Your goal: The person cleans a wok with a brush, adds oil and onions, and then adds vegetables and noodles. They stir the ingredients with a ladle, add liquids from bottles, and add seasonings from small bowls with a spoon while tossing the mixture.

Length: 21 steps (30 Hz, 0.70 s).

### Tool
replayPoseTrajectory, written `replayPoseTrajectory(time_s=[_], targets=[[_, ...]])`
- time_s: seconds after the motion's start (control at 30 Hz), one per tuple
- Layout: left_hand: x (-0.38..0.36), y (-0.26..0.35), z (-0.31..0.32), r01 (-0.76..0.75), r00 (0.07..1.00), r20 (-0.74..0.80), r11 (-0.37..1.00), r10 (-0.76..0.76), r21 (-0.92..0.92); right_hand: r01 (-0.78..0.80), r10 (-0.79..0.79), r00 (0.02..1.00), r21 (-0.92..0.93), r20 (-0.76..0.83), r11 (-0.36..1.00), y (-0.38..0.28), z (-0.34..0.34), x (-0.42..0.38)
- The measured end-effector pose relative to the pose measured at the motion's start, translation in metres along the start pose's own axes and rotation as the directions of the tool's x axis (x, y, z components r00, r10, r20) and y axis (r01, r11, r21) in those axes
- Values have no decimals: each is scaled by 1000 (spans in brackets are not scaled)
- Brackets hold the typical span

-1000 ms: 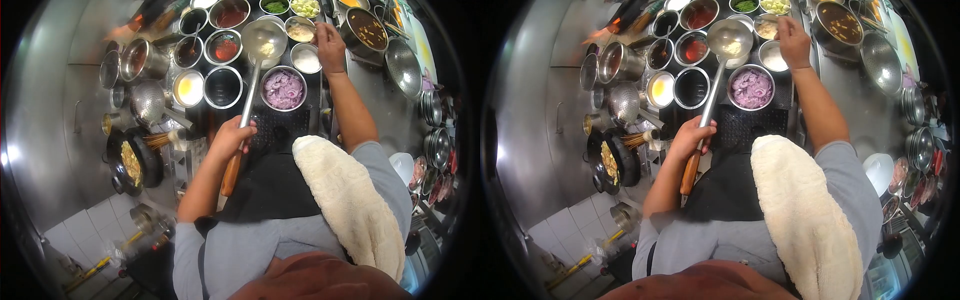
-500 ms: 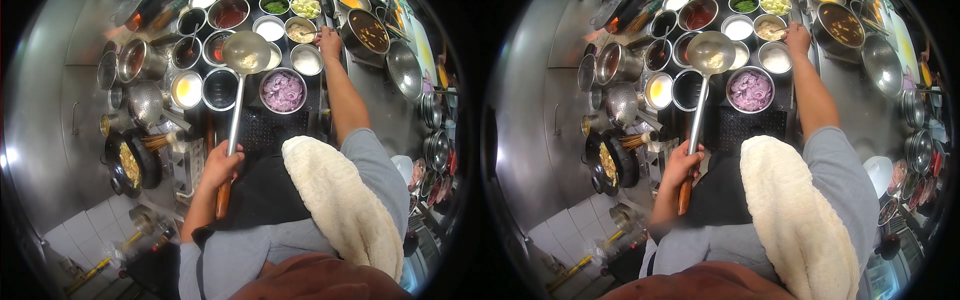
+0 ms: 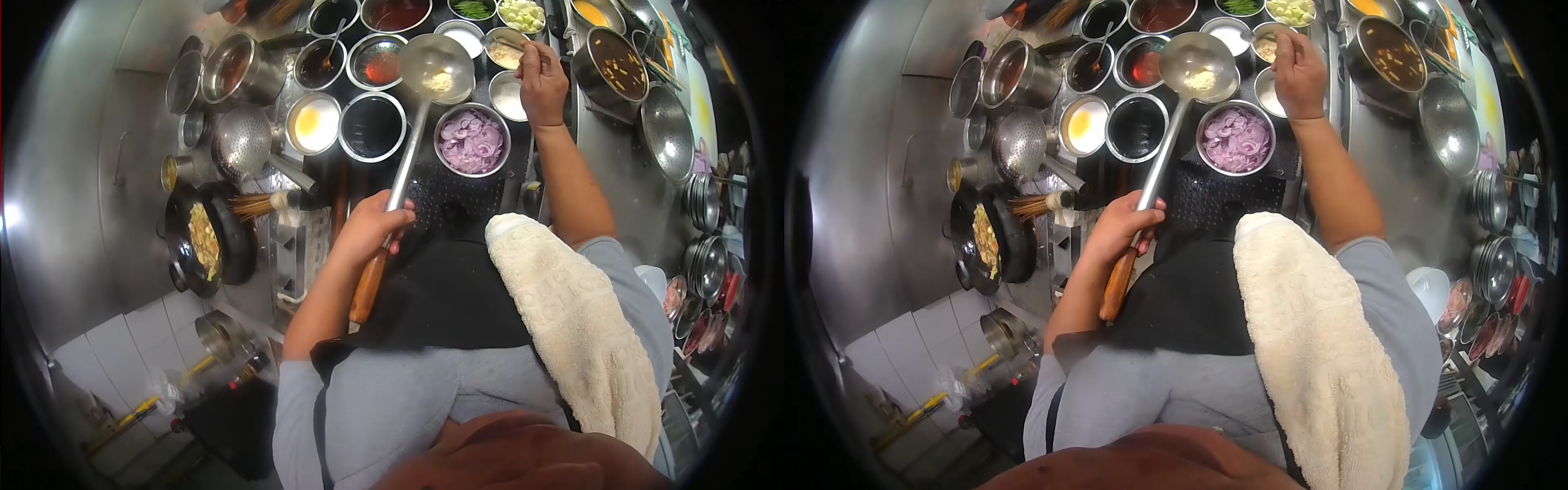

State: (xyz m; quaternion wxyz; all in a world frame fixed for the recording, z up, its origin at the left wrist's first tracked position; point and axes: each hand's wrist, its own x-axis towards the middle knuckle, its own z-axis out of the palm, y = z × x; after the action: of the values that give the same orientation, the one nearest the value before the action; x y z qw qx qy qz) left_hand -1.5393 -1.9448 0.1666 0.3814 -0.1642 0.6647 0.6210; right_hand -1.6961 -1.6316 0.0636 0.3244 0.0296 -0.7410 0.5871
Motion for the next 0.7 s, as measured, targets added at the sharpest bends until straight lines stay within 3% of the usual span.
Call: replayPoseTrajectory(time_s=[0.07,0.1,0.13,0.2,0.33,0.43,0.6,0.7], targets=[[-16,-8,-6,20,999,-47,1000,-21,-19,-189,183,982,-227,-46,955,18,7,-6],[-25,-13,-10,39,995,-91,999,-42,-37,3,24,997,-332,78,943,18,18,-8],[-33,-17,-14,42,995,-92,998,-45,-37,-298,352,927,-319,127,900,16,24,-13],[-48,-27,-20,51,989,-135,995,-62,-81,-200,257,937,-238,236,950,52,50,-28],[-67,-40,-18,51,981,-177,987,-78,-152,-233,316,895,-275,314,933,55,79,-34],[-72,-51,-21,34,980,-189,983,-69,-181,-423,493,819,-271,293,865,50,82,-30],[-73,-54,-21,36,979,-190,986,-67,-160,-601,621,757,-156,205,784,71,66,-27],[-68,-53,-22,34,973,-223,995,-54,-92,-657,641,752,96,152,748,74,51,-20]])
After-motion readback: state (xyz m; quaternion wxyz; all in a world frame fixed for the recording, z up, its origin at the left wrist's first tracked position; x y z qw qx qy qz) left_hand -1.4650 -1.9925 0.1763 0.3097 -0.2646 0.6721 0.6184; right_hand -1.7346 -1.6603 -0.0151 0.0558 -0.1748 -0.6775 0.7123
